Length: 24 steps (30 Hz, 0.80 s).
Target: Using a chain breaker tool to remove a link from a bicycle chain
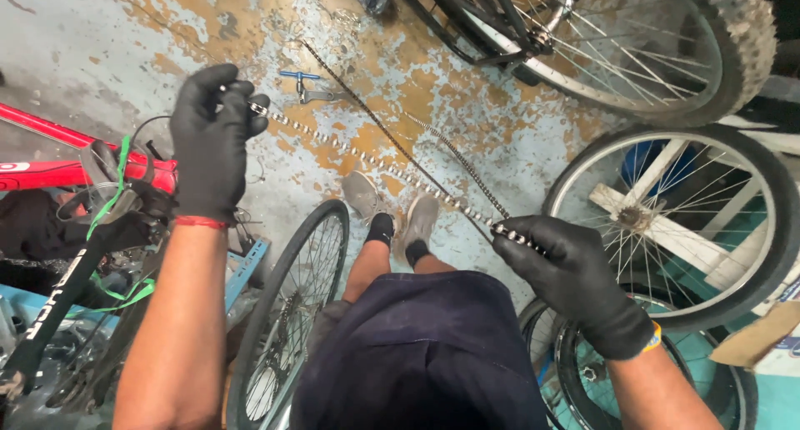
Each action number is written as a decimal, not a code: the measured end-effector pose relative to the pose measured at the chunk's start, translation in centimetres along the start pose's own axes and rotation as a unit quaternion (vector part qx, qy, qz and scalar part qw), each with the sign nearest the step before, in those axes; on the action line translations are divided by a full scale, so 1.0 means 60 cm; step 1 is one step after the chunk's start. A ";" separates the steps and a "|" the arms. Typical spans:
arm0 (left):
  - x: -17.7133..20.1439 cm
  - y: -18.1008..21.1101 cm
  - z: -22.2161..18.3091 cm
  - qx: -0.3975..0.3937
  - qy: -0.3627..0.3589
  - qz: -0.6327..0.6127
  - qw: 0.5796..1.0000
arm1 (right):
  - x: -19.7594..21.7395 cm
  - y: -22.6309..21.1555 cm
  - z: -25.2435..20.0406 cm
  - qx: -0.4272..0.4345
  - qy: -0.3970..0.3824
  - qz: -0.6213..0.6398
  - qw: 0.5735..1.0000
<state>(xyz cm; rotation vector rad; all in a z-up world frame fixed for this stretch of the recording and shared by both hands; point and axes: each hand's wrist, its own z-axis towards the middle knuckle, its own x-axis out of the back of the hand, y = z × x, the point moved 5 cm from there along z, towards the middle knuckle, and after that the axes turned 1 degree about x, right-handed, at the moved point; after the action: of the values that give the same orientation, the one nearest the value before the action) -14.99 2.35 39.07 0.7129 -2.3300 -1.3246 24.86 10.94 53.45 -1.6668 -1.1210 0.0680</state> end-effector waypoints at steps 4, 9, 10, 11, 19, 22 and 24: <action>-0.036 -0.040 -0.008 0.047 0.022 0.005 0.999 | 0.007 0.000 -0.004 -0.044 -0.027 -0.007 0.999; -0.058 -0.090 -0.020 0.049 0.047 -0.018 0.998 | 0.032 -0.034 0.005 -0.048 -0.013 0.058 0.997; -0.063 -0.084 -0.030 0.048 0.051 -0.020 0.997 | 0.035 -0.026 0.004 -0.045 -0.016 0.056 0.997; -0.076 -0.068 -0.040 -0.015 0.019 0.095 0.995 | 0.037 -0.024 0.002 -0.004 -0.025 0.062 0.998; -0.336 0.173 -0.204 -0.309 -0.390 0.209 0.842 | 0.034 -0.054 0.077 0.106 -0.081 0.014 0.991; -0.365 0.165 -0.192 -0.256 -0.407 0.269 0.834 | 0.065 -0.055 0.065 0.097 -0.082 0.051 0.991; -0.367 0.182 -0.205 -0.313 -0.394 0.330 0.798 | 0.093 -0.059 0.041 0.096 -0.078 0.053 0.991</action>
<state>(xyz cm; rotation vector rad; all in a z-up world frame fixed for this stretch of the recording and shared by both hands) 6.70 11.68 53.17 -0.9519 -2.0280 -2.0430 24.38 16.53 57.75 -1.5666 -1.1041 0.3677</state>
